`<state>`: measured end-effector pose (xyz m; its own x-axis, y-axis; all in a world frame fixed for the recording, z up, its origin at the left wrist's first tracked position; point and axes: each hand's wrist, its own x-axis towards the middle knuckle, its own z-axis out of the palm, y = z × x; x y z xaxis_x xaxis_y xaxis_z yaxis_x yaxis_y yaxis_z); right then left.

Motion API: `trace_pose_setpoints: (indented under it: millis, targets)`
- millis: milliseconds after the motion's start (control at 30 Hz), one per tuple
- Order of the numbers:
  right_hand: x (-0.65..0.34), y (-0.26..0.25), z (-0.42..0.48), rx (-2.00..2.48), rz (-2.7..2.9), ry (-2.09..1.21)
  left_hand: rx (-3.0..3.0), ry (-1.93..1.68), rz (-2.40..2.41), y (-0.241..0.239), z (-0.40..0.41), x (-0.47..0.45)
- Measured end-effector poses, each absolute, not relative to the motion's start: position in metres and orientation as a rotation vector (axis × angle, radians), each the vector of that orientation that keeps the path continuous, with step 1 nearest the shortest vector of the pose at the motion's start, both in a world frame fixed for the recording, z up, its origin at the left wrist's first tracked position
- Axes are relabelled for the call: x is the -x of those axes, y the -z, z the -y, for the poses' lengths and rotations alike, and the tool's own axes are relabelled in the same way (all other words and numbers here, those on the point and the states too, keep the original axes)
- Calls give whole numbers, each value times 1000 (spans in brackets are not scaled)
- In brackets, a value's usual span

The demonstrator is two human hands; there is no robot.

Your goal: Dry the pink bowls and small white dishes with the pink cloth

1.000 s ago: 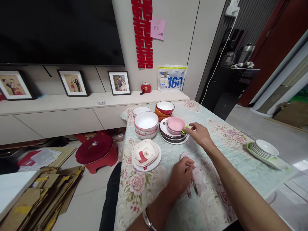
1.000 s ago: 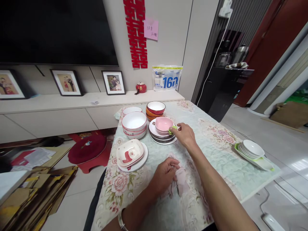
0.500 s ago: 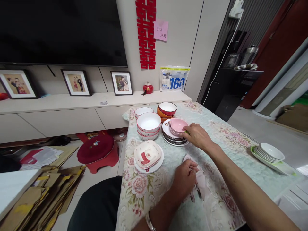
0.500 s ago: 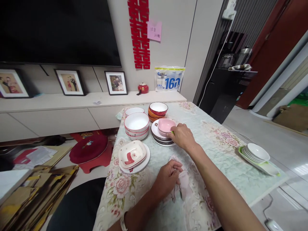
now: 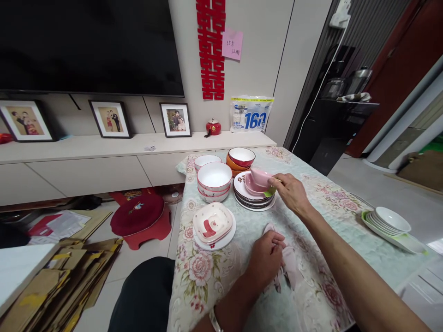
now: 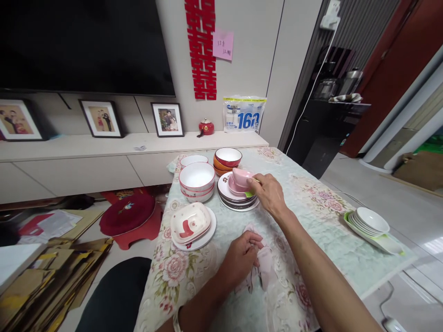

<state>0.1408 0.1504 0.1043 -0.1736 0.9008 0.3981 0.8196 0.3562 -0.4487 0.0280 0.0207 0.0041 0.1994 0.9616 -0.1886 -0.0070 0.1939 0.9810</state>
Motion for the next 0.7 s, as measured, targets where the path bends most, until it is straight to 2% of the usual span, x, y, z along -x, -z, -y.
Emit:
trace_pose_setpoints:
  millis: [200,400,467,600,700]
  targets:
    - [-163,-109,-85,1285,1795,-144,-857,-1077,-944,-7,-24,-26]
    - [-161,-64,-15,1196,1941,-110,-400,-1136,-334,-24,-25,-15]
    - [-162,-47,-5,1190,2002,-80,-303,-1144,-349,-27,-25,-12]
    - [-181,-20,-7,1182,2026,-369,-113,-1232,-518,-31,-25,-8]
    - [-189,-10,-16,1313,1977,-365,-46,-1300,-511,-33,-27,-7]
